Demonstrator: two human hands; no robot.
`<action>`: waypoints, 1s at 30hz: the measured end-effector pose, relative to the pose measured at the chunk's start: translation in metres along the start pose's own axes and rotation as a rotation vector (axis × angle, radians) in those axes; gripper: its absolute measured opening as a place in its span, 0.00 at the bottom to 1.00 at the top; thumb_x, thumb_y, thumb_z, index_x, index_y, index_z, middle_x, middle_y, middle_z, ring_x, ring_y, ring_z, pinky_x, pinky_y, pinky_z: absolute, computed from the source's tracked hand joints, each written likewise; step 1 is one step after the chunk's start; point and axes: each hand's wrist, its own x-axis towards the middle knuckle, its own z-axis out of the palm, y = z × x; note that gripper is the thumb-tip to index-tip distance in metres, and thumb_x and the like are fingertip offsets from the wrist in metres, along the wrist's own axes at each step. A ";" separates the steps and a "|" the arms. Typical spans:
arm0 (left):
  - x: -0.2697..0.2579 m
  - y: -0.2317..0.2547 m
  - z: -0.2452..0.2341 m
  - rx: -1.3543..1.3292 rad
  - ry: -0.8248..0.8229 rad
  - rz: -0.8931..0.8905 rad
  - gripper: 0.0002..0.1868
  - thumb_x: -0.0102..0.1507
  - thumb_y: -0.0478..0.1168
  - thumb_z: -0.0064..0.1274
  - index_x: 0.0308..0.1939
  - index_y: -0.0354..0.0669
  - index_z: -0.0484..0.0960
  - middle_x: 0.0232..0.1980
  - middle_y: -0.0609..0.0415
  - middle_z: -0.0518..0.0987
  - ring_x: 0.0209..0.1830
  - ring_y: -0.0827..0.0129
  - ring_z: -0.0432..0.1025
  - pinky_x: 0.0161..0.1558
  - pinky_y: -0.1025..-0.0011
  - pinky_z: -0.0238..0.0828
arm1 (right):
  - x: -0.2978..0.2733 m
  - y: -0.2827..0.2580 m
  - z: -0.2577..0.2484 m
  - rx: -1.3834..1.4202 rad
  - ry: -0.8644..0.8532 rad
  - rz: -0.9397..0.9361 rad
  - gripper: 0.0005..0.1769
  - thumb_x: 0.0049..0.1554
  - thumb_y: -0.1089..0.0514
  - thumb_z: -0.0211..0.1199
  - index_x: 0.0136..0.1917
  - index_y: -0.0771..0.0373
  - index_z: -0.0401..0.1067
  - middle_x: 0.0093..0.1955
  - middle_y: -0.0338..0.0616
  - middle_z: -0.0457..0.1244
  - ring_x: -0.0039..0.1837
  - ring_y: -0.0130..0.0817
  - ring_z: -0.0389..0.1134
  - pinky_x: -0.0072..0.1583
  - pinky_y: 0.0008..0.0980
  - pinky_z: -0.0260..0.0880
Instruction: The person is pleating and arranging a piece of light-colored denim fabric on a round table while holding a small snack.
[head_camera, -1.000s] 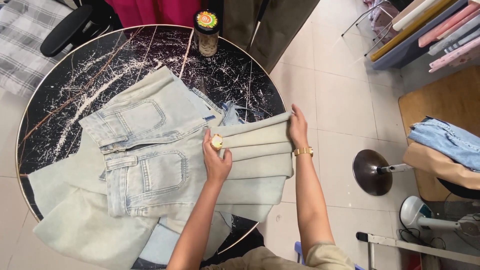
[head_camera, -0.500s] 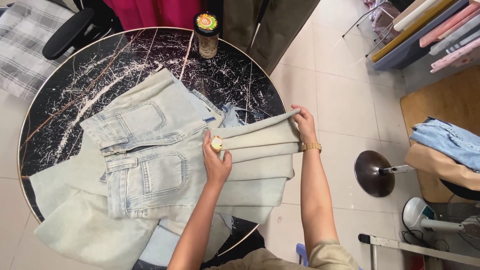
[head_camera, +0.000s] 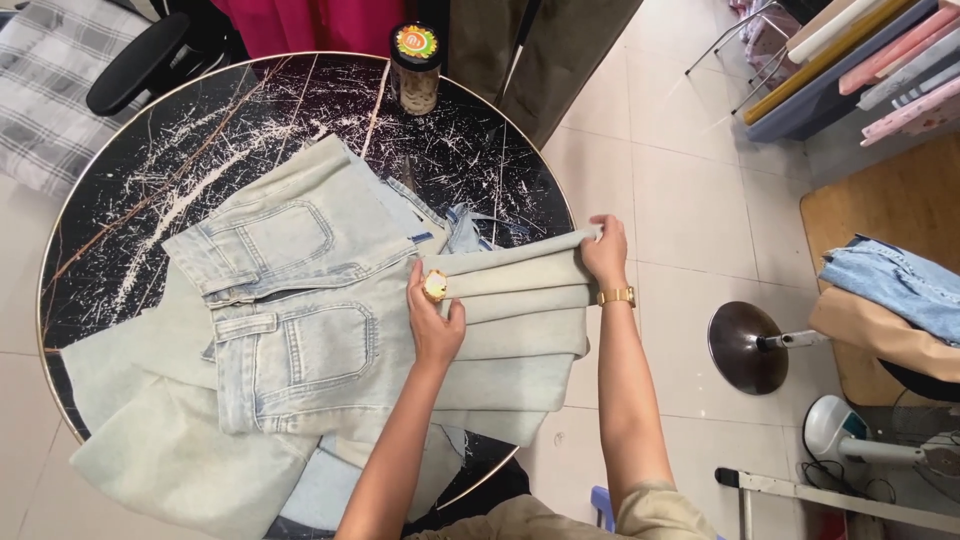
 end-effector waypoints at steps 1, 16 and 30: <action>0.001 0.002 -0.001 -0.001 0.001 -0.001 0.26 0.47 0.29 0.47 0.49 0.28 0.59 0.62 0.37 0.56 0.61 0.45 0.55 0.60 0.61 0.54 | -0.010 -0.022 -0.007 -0.001 0.000 -0.001 0.21 0.38 0.66 0.55 0.47 0.59 0.65 0.50 0.49 0.58 0.54 0.47 0.61 0.57 0.42 0.59; -0.001 -0.008 0.001 -0.116 0.063 -0.024 0.34 0.45 0.28 0.46 0.56 0.30 0.58 0.59 0.37 0.60 0.61 0.46 0.56 0.60 0.62 0.53 | -0.125 -0.135 0.013 -0.423 -0.461 -0.488 0.31 0.56 0.40 0.41 0.70 0.51 0.47 0.73 0.47 0.39 0.73 0.50 0.33 0.65 0.62 0.27; -0.016 0.032 -0.086 -0.593 0.014 -0.044 0.33 0.52 0.26 0.39 0.61 0.31 0.49 0.66 0.41 0.51 0.66 0.51 0.48 0.64 0.59 0.42 | -0.154 -0.184 0.046 -0.219 -0.413 -0.763 0.29 0.57 0.45 0.41 0.70 0.53 0.47 0.73 0.48 0.38 0.73 0.51 0.35 0.64 0.66 0.32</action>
